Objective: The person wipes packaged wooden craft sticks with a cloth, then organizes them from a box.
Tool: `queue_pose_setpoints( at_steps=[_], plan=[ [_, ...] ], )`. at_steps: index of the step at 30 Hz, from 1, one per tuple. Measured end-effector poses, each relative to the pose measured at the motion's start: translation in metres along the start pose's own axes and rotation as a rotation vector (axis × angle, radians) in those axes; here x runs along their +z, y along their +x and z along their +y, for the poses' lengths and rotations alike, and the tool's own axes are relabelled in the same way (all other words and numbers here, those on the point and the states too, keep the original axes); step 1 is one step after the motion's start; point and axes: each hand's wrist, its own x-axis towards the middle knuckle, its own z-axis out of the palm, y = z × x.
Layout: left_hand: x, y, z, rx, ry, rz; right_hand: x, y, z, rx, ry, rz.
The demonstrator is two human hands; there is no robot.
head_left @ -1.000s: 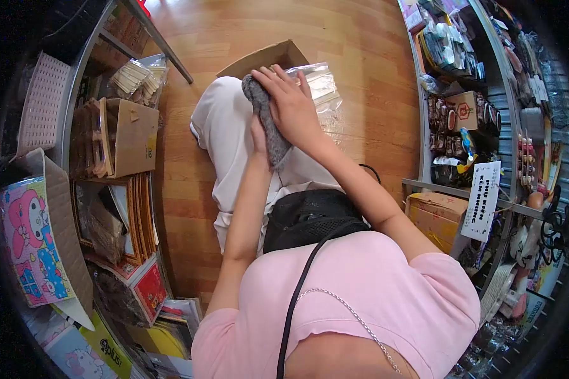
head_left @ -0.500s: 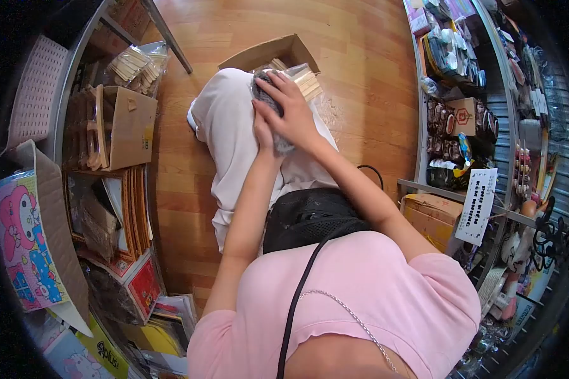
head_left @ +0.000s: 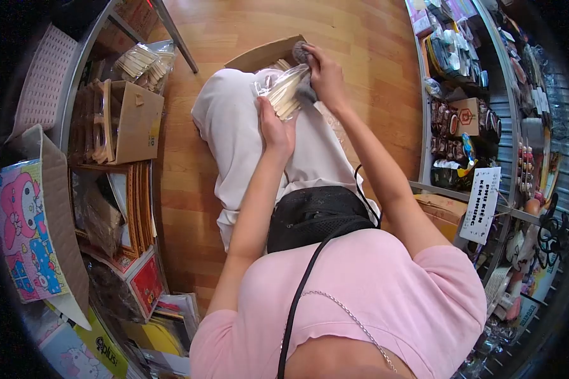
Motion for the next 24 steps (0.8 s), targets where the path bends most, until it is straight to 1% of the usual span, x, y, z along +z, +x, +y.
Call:
queue_pose_setpoints(
  at_steps=[1,2,3,4,5,8,9,10,11,12,13,14,16,18,19,20,22,23,24],
  plan=[
    [-0.001,0.000,0.000,0.005,-0.033,-0.041,-0.004,-0.014,-0.018,-0.101,0.067,0.052],
    [-0.011,0.003,-0.003,-0.033,-0.077,-0.059,0.000,-0.030,-0.029,-0.285,0.086,-0.007],
    [-0.021,0.009,-0.010,-0.017,-0.126,-0.047,0.008,-0.054,-0.043,-0.325,0.064,-0.092],
    [-0.018,0.009,-0.008,-0.002,-0.173,-0.039,0.016,-0.071,-0.049,-0.365,0.042,-0.174],
    [-0.015,0.003,-0.006,-0.035,-0.075,0.008,0.018,-0.070,-0.044,-0.364,0.043,-0.171],
    [-0.019,0.008,-0.010,-0.075,-0.086,0.013,0.020,-0.051,-0.027,-0.373,-0.023,-0.135],
    [-0.023,0.012,-0.014,-0.049,-0.080,-0.031,0.022,-0.045,-0.017,-0.375,-0.043,-0.116],
    [-0.020,0.010,-0.014,-0.054,-0.079,-0.033,0.023,-0.037,-0.005,-0.384,-0.068,-0.093],
    [-0.015,0.009,-0.014,-0.019,-0.003,0.046,0.021,-0.030,0.008,-0.381,-0.073,-0.090],
    [-0.008,0.006,-0.012,0.016,0.072,0.126,0.019,-0.023,0.021,-0.313,-0.096,-0.086],
    [0.007,-0.001,-0.006,-0.026,0.129,0.280,0.013,-0.020,0.023,-0.247,-0.116,-0.081],
    [0.006,-0.005,-0.006,-0.025,0.130,0.276,0.006,-0.016,0.025,-0.150,-0.116,-0.107],
    [0.003,-0.003,-0.005,0.026,0.021,0.073,-0.005,-0.017,0.013,-0.163,-0.030,-0.004],
    [-0.026,0.013,-0.023,0.034,0.019,0.052,-0.016,-0.042,-0.021,-0.391,-0.042,-0.039],
    [-0.049,0.025,-0.037,0.134,0.172,0.006,-0.012,-0.065,-0.036,-0.352,-0.065,-0.161],
    [-0.060,0.031,-0.043,0.234,0.326,-0.047,-0.003,-0.084,-0.041,-0.391,-0.035,-0.241],
    [-0.037,0.020,-0.027,0.214,0.342,-0.076,0.005,-0.081,-0.022,-0.426,-0.037,-0.199],
    [-0.017,0.011,-0.019,0.085,0.188,0.048,0.004,-0.070,-0.016,-0.433,-0.036,-0.200],
    [-0.004,0.004,-0.016,-0.049,0.036,0.174,0.001,-0.060,-0.008,-0.382,-0.085,-0.164]
  ],
)
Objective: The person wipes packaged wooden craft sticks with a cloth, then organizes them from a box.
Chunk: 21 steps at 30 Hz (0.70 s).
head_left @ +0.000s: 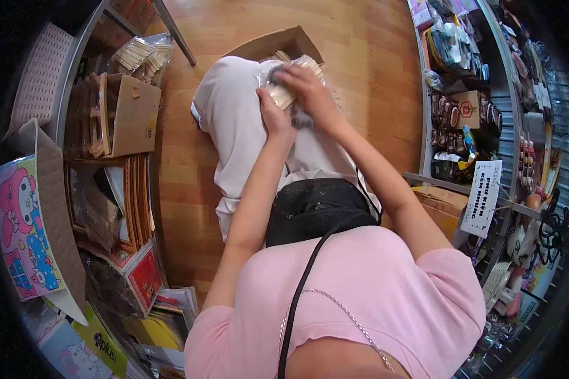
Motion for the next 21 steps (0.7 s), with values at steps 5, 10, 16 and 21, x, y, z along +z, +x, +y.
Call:
queue_pose_setpoints(
  at_steps=[5,10,16,21],
  plan=[
    [0.002,-0.004,-0.002,0.109,0.066,-0.061,-0.016,0.000,0.073,0.280,0.119,0.003],
    [-0.013,0.014,-0.015,0.124,0.172,0.106,-0.024,-0.005,-0.014,0.069,0.051,0.060],
    [-0.001,0.005,-0.007,0.166,0.106,0.054,0.002,0.003,0.015,0.140,-0.010,0.013],
    [0.004,-0.003,0.002,0.121,0.148,0.063,-0.023,0.005,0.062,0.364,0.082,0.148]
  ],
)
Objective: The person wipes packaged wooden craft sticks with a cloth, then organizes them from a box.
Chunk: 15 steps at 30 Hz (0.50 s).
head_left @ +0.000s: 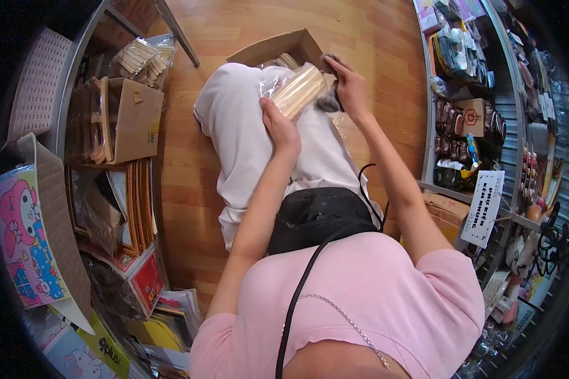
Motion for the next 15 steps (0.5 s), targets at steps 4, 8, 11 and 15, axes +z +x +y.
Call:
queue_pose_setpoints(
  at_steps=[4,8,11,15],
  plan=[
    [-0.016,0.017,-0.021,0.154,0.311,0.148,0.001,-0.038,-0.076,-0.281,-0.016,-0.177],
    [-0.007,0.010,-0.008,0.010,-0.020,0.051,0.031,-0.036,-0.063,-0.231,0.027,-0.191],
    [-0.011,0.014,-0.019,0.065,0.066,0.071,0.033,-0.007,-0.012,-0.198,-0.136,-0.109],
    [-0.010,0.013,-0.015,0.102,0.074,-0.028,0.011,0.004,-0.007,-0.036,-0.013,-0.039]
  ],
)
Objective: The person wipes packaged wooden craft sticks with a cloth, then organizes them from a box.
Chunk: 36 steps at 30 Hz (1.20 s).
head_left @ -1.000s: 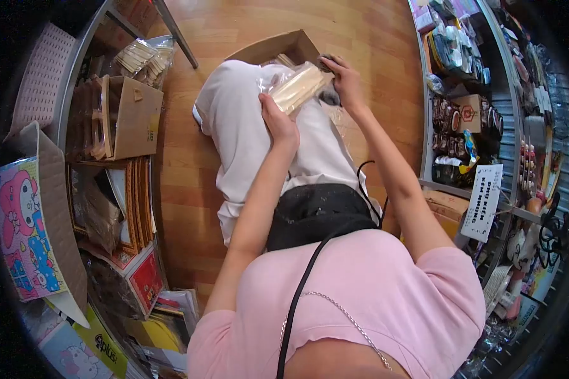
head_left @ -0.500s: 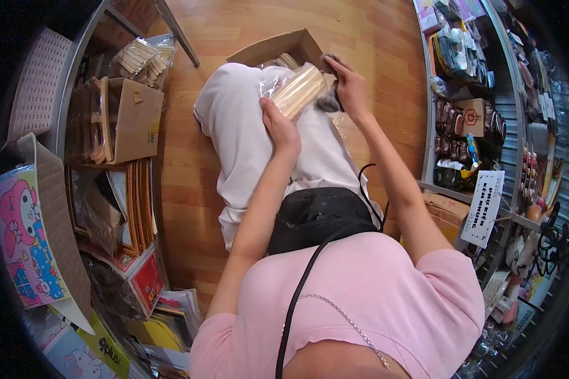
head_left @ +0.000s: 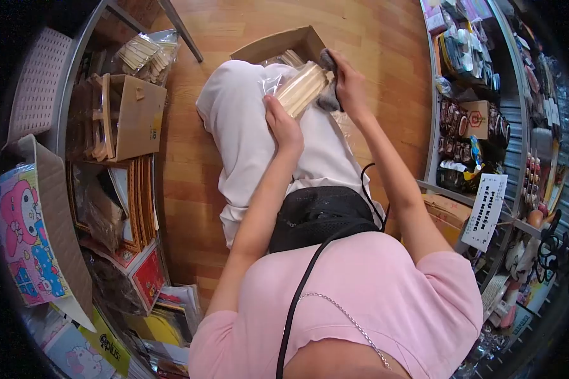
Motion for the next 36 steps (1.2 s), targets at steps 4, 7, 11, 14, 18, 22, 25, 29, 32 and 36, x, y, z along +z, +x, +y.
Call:
queue_pose_setpoints(
  at_steps=[4,7,11,14,18,22,25,29,32,36],
  plan=[
    [-0.011,0.012,-0.016,0.059,0.135,0.058,0.001,-0.042,-0.072,-0.334,0.035,-0.183],
    [-0.018,0.010,-0.014,-0.018,-0.078,0.008,0.020,-0.043,-0.067,-0.256,0.049,-0.222],
    [-0.002,0.001,-0.003,0.004,0.096,0.069,0.024,-0.007,-0.025,-0.111,-0.054,-0.196],
    [-0.013,0.005,-0.010,0.049,0.198,-0.005,0.016,0.002,0.042,0.022,0.017,-0.227],
    [-0.008,-0.004,0.001,-0.020,0.032,0.059,-0.011,-0.017,-0.046,-0.034,0.080,-0.019],
    [-0.015,0.003,0.001,0.024,0.223,0.121,0.020,-0.056,-0.079,-0.249,-0.025,-0.288],
    [-0.003,-0.003,0.010,-0.084,-0.017,0.084,0.030,-0.031,-0.050,-0.205,-0.134,-0.109],
    [-0.009,-0.016,0.019,-0.009,-0.039,0.075,0.010,-0.011,-0.003,0.103,-0.044,-0.241],
    [-0.040,-0.063,0.078,0.402,0.679,0.056,-0.004,-0.020,0.038,0.221,-0.142,-0.173],
    [-0.166,-0.090,0.126,1.009,0.835,0.290,-0.022,-0.031,0.037,0.257,0.005,-0.010]
  ],
)
